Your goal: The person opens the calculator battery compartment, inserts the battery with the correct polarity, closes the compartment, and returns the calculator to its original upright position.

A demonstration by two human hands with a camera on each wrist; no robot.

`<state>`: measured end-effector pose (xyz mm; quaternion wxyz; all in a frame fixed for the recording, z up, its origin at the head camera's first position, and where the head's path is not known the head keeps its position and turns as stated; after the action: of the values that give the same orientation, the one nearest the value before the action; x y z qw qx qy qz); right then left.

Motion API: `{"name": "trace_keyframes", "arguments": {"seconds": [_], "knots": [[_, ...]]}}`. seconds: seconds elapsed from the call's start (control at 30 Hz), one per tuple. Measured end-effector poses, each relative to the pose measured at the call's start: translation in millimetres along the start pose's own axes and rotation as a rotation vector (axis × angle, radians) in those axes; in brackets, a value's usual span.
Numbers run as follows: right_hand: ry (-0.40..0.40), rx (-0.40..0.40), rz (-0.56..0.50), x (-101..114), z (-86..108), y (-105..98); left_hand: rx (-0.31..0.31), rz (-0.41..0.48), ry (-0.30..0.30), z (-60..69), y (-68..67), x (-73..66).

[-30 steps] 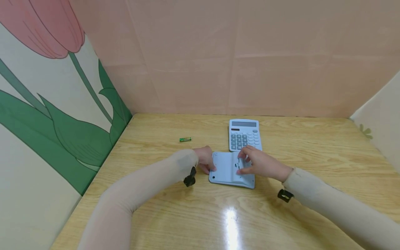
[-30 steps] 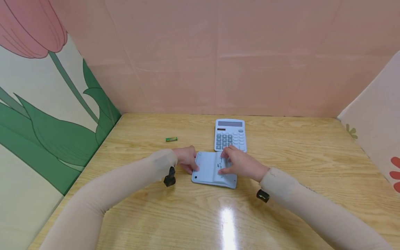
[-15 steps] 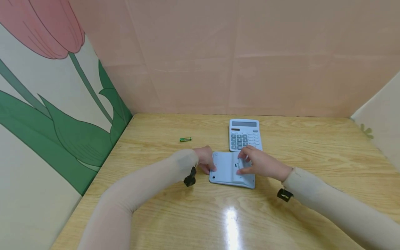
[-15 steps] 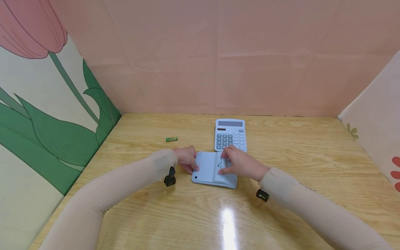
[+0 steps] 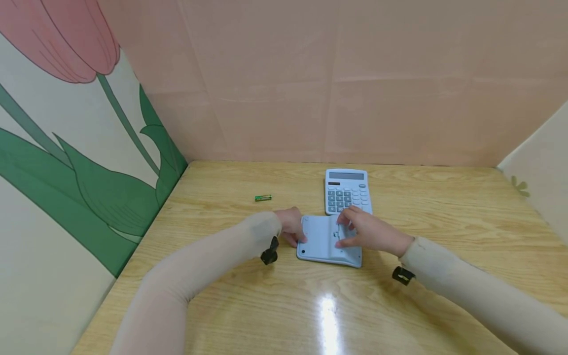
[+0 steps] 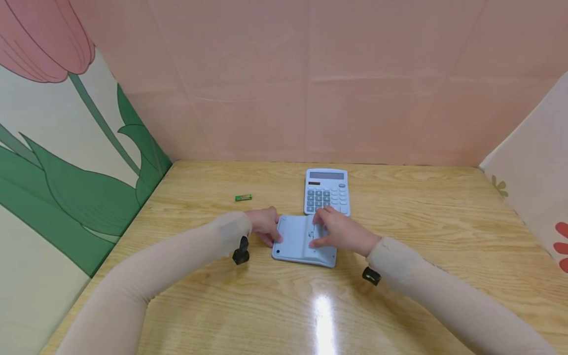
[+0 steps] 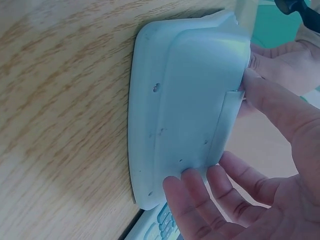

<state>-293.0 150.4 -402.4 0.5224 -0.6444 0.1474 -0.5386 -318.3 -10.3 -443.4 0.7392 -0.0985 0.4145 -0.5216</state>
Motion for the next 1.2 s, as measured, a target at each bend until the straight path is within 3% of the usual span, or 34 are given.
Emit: {"name": "trace_keyframes", "arguments": {"seconds": [1.2], "knots": [[0.006,0.004,-0.003,-1.5,-1.0,3.0,0.008,0.009,0.002,-0.3,0.6,-0.6]]}}
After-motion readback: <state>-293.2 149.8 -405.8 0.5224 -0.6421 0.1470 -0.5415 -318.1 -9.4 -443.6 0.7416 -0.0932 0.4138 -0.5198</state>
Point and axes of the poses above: each hand's wrist, its own z-axis away from the middle knuckle, its own y-axis out of the palm, x = y × z, the point moved 8 cm from there along -z, towards the middle knuckle, and after that the axes turned 6 degrees about -z, right-handed, at the moved point
